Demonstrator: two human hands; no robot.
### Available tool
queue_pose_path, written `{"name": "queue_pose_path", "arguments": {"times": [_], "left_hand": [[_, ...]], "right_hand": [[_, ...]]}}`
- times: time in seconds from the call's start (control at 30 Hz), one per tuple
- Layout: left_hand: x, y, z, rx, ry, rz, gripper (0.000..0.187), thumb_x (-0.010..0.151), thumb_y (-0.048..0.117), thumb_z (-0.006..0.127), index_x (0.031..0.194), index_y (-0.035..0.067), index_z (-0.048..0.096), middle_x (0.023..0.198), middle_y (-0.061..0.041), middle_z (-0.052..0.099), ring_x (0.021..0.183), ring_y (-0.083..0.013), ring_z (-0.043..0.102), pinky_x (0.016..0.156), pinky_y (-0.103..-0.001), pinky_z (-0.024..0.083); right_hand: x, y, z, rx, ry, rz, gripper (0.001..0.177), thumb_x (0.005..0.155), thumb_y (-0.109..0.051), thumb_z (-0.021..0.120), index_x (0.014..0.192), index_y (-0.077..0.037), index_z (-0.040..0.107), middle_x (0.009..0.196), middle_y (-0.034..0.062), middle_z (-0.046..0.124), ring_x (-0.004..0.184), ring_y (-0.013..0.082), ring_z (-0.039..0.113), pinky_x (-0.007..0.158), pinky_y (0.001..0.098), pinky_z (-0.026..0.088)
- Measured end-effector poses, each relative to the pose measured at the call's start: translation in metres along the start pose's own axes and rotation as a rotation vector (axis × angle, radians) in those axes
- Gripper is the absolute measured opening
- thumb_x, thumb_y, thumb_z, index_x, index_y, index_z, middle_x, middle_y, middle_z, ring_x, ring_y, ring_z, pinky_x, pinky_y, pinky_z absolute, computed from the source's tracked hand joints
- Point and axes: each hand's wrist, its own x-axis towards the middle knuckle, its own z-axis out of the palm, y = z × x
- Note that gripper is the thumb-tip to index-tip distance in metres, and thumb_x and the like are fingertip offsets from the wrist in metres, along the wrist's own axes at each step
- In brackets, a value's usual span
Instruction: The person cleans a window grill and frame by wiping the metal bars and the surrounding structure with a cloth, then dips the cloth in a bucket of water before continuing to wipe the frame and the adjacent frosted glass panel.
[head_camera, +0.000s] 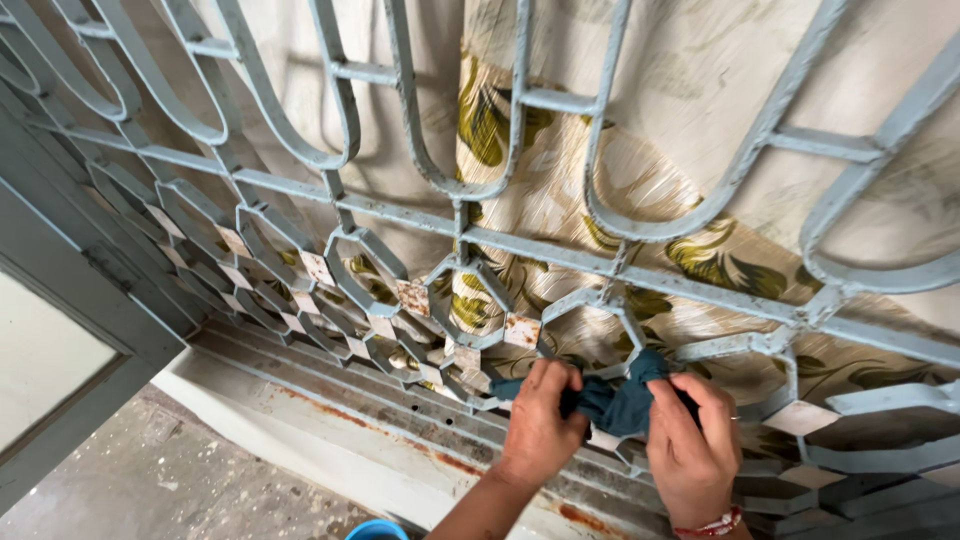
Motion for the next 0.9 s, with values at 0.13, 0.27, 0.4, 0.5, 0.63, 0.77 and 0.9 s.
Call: {"name": "queue_pose_path", "arguments": {"times": [0.13,0.27,0.4,0.5,0.63,0.77,0.9], "left_hand": [[0.003,0.006,0.018,0.003,0.01,0.096,0.038,0.069,-0.007,0.07,0.104,0.005,0.063,0.11,-0.017,0.062,0.109,-0.0422,0.06,0.093,-0.048,0.05],[-0.002,-0.01,0.03,0.083,-0.089,0.073,0.036,0.068,-0.007,0.069,0.102,0.005,0.066,0.113,-0.018,0.063,0.111,-0.0434,0.059,0.095,-0.049,0.048],[-0.008,-0.007,0.028,0.079,-0.084,0.09,0.036,0.066,-0.007,0.066,0.101,0.004,0.068,0.112,-0.018,0.064,0.111,-0.0427,0.059,0.096,-0.049,0.047],[-0.003,0.005,0.027,0.024,0.005,0.061,0.036,0.069,-0.006,0.066,0.103,0.003,0.067,0.111,-0.017,0.065,0.11,-0.0411,0.061,0.096,-0.048,0.049],[0.002,0.01,0.03,0.039,-0.03,0.05,0.034,0.07,-0.005,0.068,0.102,0.002,0.067,0.11,-0.017,0.064,0.109,-0.0414,0.061,0.095,-0.048,0.049],[-0.005,-0.003,0.032,0.062,-0.109,-0.024,0.035,0.069,-0.005,0.068,0.103,0.003,0.067,0.11,-0.017,0.064,0.108,-0.0421,0.061,0.094,-0.048,0.049],[-0.005,0.001,0.027,0.07,-0.055,0.037,0.033,0.069,-0.005,0.068,0.101,0.004,0.068,0.107,-0.015,0.067,0.107,-0.0406,0.063,0.093,-0.047,0.05]], "right_hand": [[-0.005,0.027,0.003,-0.114,-0.101,-0.074,0.036,0.07,0.007,0.068,0.105,-0.001,0.076,0.111,0.0139,0.064,0.099,0.0362,0.062,0.085,0.0473,0.053],[-0.03,0.043,0.018,-0.103,-0.259,-0.057,0.026,0.075,0.003,0.074,0.1,-0.003,0.077,0.107,0.0103,0.065,0.096,0.0346,0.063,0.079,0.0459,0.054],[-0.031,0.037,0.009,-0.001,-0.265,-0.005,0.024,0.076,0.002,0.073,0.099,-0.004,0.075,0.11,0.009,0.066,0.101,0.0318,0.065,0.081,0.0422,0.054],[-0.006,0.027,0.001,0.009,-0.131,-0.124,0.026,0.077,0.005,0.071,0.102,-0.001,0.074,0.116,0.0092,0.065,0.106,0.0316,0.064,0.089,0.0421,0.054],[0.014,0.022,0.006,-0.131,-0.181,-0.176,0.034,0.071,0.007,0.071,0.103,-0.001,0.075,0.117,0.0105,0.065,0.107,0.0328,0.061,0.089,0.0426,0.054],[0.008,0.027,0.011,-0.126,-0.195,-0.204,0.035,0.068,0.007,0.071,0.102,0.0,0.074,0.116,0.0119,0.064,0.107,0.0334,0.061,0.088,0.043,0.054],[0.004,0.029,0.005,-0.054,-0.26,-0.132,0.032,0.068,0.007,0.071,0.099,0.0,0.075,0.112,0.0106,0.067,0.104,0.0318,0.063,0.086,0.0417,0.054]]}}
